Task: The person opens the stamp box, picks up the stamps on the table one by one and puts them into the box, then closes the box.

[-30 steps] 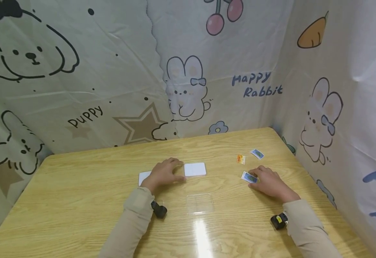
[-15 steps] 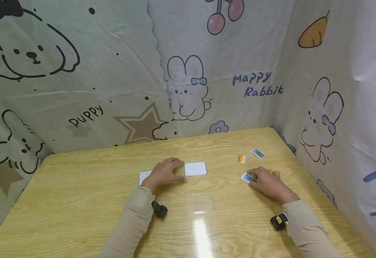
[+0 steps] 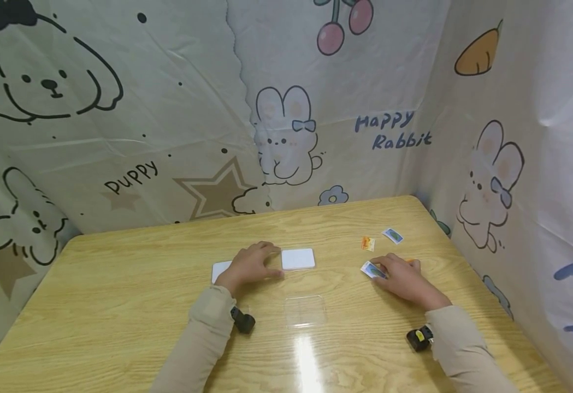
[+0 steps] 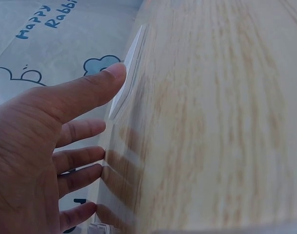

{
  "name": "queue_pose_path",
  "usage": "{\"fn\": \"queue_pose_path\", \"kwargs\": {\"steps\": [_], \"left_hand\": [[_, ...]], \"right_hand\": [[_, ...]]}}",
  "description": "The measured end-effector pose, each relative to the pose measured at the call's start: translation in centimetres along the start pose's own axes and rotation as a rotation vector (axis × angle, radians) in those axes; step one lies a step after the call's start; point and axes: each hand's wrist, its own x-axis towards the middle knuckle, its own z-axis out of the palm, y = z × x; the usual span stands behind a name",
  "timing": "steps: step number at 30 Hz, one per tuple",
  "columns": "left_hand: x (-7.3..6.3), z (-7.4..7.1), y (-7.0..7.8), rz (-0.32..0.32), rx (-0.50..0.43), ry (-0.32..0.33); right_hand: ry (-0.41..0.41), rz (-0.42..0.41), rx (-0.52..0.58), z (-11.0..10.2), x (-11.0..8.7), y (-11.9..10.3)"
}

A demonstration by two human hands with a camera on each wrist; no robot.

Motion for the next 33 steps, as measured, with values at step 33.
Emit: {"fn": "queue_pose_path", "kwargs": {"steps": [33], "left_hand": [[-0.2, -0.1, 0.0, 0.013, 0.024, 0.007]], "right_hand": [[0.001, -0.093, -0.011, 4.0, 6.8, -7.9]]}}
